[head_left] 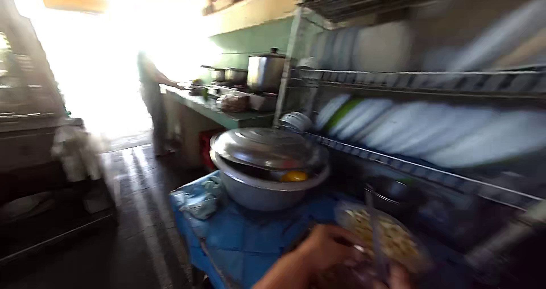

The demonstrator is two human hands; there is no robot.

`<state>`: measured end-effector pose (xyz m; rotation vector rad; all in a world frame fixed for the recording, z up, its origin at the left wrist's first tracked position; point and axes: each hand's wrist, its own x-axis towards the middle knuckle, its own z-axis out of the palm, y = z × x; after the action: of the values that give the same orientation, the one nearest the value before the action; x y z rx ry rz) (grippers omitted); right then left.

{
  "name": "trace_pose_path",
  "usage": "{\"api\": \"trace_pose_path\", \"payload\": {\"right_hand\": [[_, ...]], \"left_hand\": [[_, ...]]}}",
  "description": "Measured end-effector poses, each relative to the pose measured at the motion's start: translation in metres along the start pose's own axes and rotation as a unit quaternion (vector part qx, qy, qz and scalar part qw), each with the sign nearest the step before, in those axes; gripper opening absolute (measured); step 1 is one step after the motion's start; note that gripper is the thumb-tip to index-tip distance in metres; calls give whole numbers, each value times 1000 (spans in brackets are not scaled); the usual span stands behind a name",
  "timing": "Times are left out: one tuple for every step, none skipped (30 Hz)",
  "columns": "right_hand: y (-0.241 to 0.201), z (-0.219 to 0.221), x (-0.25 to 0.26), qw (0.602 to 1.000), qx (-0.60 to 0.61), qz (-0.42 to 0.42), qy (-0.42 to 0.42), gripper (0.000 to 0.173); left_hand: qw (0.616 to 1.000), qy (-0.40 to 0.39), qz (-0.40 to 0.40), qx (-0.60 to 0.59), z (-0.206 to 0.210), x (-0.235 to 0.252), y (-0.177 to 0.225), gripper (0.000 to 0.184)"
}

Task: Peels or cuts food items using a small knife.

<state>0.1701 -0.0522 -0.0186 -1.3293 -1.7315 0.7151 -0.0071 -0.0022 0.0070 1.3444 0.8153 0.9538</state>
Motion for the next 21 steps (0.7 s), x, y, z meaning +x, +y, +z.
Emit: {"api": "trace_pose_path", "payload": {"right_hand": [[-2, 1, -3, 1000, -7, -2, 22, 44], [-5, 3, -4, 999, -12, -4, 37, 42], [-7, 3, -3, 999, -16, -7, 45, 40], [-8, 3, -3, 999, -16, -7, 47, 38], [-8, 3, -3, 999, -16, -8, 47, 37], [-6, 3, -2, 999, -14, -11, 45, 36], [-5, 4, -2, 999, -12, -14, 43, 37], [-4, 4, -2, 999, -7, -14, 43, 36], [-4, 5, -1, 999, -3, -13, 42, 36], [-4, 5, -1, 999, 0, -13, 41, 35], [-4, 5, 0, 999, 0, -11, 38, 36], [-5, 3, 0, 999, 0, -4, 34, 37], [-6, 2, 1, 999, 3, 3, 32, 39], [-5, 1, 2, 999, 11, 9, 40, 40], [-4, 0, 3, 998, 24, 17, 57, 41], [-4, -3, 4, 995, 43, 23, 82, 41], [-3, -7, 5, 991, 67, 27, 116, 39], [-2, -11, 7, 983, 95, 28, 156, 37], [-3, -15, 9, 972, 130, 28, 193, 37], [-2, -19, 11, 960, 166, 25, 226, 36], [-2, -22, 13, 947, 199, 25, 251, 34]], "left_hand": [[1000, -6, 1, -21, -1, 3, -5, 28], [999, -14, 9, -35, -2, 6, -9, 26], [999, -22, 17, -43, -2, 9, -12, 24], [998, -28, 25, -50, -2, 10, -14, 22], [998, -33, 27, -54, -1, 11, -14, 21], [997, -37, 27, -59, 0, 11, -14, 20], [997, -41, 28, -64, 1, 11, -14, 20], [996, -45, 28, -71, 1, 11, -14, 20], [996, -46, 28, -77, 1, 11, -14, 20], [995, -46, 25, -82, 1, 11, -13, 20], [995, -45, 20, -87, 1, 11, -13, 19], [995, -43, 15, -94, 1, 11, -12, 19], [994, -42, 10, -100, 1, 12, -12, 19], [994, -43, 6, -101, 1, 12, -11, 18], [995, -43, 2, -89, 1, 12, -12, 17], [998, -45, -3, -53, 0, 11, -12, 16], [999, -51, -7, 13, -1, 11, -14, 16], [993, -66, -12, 101, -1, 11, -16, 17], [977, -92, -25, 192, -1, 10, -18, 20], [954, -128, -44, 268, 0, 11, -19, 24], [930, -168, -67, 321, 2, 12, -20, 26]]}}
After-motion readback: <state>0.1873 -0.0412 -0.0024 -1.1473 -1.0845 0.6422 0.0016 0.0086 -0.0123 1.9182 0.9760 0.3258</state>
